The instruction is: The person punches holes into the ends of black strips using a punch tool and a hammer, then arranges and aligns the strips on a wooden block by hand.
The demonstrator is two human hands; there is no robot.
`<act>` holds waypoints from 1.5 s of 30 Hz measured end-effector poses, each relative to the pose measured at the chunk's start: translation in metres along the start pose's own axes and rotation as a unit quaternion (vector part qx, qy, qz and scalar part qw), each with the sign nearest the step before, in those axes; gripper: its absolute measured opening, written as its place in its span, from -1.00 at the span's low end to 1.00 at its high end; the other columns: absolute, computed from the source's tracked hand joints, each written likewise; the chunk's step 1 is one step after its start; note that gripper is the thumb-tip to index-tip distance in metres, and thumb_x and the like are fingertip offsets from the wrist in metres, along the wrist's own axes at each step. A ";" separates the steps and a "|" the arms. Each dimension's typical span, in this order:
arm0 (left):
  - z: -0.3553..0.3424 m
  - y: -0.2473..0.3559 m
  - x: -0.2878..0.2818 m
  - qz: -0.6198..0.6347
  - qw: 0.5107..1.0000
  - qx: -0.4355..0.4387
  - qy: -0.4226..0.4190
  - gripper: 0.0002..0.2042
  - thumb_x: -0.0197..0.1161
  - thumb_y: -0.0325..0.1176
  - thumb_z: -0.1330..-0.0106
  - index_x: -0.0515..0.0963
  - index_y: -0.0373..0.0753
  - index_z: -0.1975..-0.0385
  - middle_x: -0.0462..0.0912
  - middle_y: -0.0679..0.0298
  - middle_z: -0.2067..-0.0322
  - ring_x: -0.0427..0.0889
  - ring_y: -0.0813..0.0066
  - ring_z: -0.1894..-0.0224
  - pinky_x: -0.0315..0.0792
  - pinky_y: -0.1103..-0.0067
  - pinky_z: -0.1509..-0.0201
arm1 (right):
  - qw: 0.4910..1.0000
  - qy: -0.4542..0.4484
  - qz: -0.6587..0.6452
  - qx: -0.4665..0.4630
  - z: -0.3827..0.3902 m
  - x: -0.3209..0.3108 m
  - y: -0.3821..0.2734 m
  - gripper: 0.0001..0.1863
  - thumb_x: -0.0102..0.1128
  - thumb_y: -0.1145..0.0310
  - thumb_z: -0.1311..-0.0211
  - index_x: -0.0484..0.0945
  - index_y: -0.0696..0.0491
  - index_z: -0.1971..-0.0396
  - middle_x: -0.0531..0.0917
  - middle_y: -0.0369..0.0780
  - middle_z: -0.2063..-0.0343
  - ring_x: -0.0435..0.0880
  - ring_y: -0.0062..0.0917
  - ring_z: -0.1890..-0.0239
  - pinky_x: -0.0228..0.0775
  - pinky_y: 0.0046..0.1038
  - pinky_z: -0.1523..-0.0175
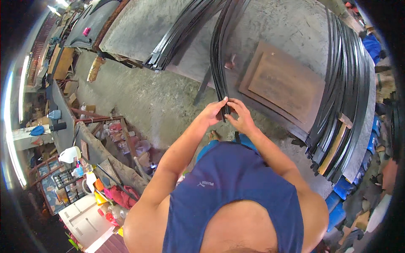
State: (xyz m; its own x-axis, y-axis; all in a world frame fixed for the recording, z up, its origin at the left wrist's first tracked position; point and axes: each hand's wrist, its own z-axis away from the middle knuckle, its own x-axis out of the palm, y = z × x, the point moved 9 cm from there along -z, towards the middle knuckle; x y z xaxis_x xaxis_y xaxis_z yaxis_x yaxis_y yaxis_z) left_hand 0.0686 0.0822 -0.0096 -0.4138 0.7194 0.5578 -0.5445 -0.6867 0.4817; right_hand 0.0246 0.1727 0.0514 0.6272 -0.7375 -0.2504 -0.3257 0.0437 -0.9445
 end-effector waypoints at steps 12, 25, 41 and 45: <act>-0.033 -0.019 0.002 0.063 0.995 0.029 0.068 -0.61 0.08 -0.02 -0.31 0.47 -0.25 0.15 0.57 0.22 0.25 0.60 0.34 0.27 0.55 0.42 0.18 | 0.999 -0.032 0.040 -0.017 -0.015 -0.034 -0.003 -0.47 0.32 0.40 0.03 0.39 0.09 -0.01 0.40 -0.02 -0.09 0.45 -0.15 -0.08 0.46 -0.32 -0.03; -0.037 0.005 0.031 0.048 0.981 0.067 0.176 -0.54 0.05 0.04 -0.30 0.44 -0.33 0.20 0.58 0.15 0.22 0.59 0.33 0.23 0.47 0.32 0.05 | 0.999 0.017 0.043 0.003 -0.015 -0.051 0.018 -0.52 0.25 0.52 -0.01 0.40 0.14 -0.01 0.49 0.01 0.00 0.50 -0.13 -0.03 0.43 -0.32 -0.04; -0.050 0.018 0.037 0.144 0.982 0.097 0.079 -0.52 0.25 -0.07 -0.20 0.44 -0.49 0.24 0.56 -0.03 0.28 0.59 0.18 0.20 0.55 0.32 0.16 | 0.955 -0.047 -0.243 0.166 0.000 -0.060 0.039 -0.63 0.31 0.56 0.04 0.56 0.20 0.14 0.57 -0.18 0.03 0.53 -0.58 0.07 0.41 -0.50 -0.02; -0.053 0.013 0.036 0.116 0.988 0.088 0.057 -0.50 0.15 -0.01 -0.25 0.44 -0.45 0.16 0.55 -0.01 0.17 0.55 0.16 0.11 0.48 0.25 0.06 | 0.988 -0.044 -0.130 0.075 0.003 -0.060 0.014 -0.61 0.35 0.51 0.07 0.57 0.16 0.13 0.56 -0.15 0.02 0.54 -0.47 0.01 0.41 -0.46 -0.05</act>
State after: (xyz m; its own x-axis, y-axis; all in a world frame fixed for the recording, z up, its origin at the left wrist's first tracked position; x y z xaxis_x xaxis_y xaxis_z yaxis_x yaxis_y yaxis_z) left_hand 0.0082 0.1049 -0.0189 -0.5982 0.5406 0.5915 -0.2938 -0.8347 0.4658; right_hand -0.0150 0.2196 0.0527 0.7375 -0.6753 -0.0065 -0.0412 -0.0353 -0.9985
